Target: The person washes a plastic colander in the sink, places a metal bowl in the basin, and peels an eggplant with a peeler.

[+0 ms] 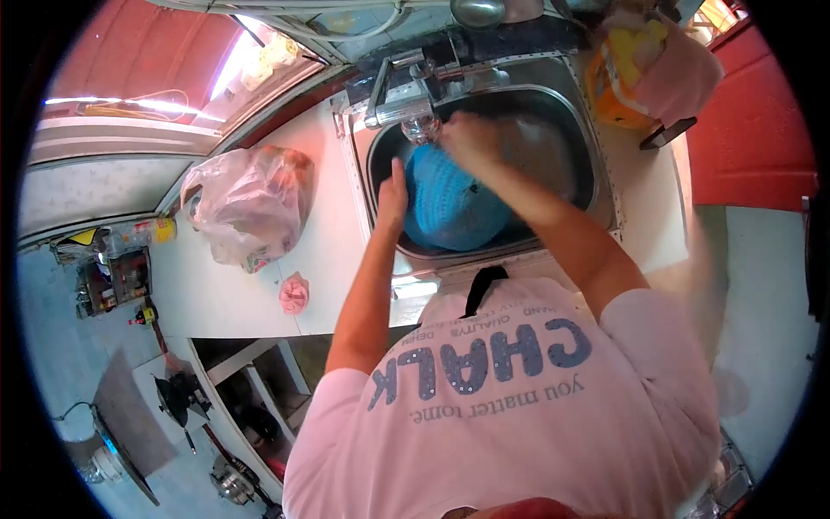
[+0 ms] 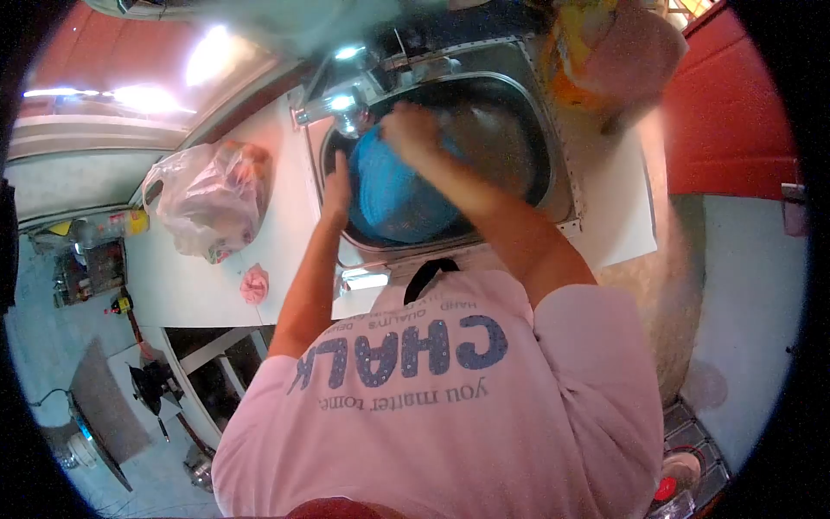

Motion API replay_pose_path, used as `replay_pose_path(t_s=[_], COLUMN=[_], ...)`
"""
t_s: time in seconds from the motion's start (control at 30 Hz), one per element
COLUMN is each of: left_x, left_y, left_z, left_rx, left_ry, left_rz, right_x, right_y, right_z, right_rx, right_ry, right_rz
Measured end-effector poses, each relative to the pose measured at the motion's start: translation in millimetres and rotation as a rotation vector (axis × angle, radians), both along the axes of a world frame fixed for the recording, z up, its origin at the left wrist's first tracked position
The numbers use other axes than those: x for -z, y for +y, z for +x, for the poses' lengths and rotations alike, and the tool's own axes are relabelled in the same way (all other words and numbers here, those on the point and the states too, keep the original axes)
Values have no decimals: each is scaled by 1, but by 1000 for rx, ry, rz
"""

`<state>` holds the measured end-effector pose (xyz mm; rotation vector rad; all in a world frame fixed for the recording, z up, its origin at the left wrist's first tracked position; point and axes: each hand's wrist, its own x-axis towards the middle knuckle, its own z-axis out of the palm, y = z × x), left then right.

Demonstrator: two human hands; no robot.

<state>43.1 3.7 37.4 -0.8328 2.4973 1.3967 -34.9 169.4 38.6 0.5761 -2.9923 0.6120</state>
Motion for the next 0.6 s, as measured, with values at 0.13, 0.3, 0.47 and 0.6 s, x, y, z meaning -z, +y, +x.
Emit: replay_pose_path(t_s=[0.13, 0.3, 0.47, 0.6], left_x=[9, 15, 5, 11], left_y=[-6, 7, 5, 8], left_z=[-20, 10, -12, 22], left_rx=[90, 12, 37, -78], left_ry=[191, 147, 153, 186], left_rz=[192, 28, 152, -20], right_x=[-10, 21, -16, 24], right_y=[-16, 19, -26, 36], right_z=[28, -23, 19, -42], right_rx=[-95, 58, -214, 148], right_ry=[-74, -208, -60, -386], right_rz=[-266, -215, -145, -121])
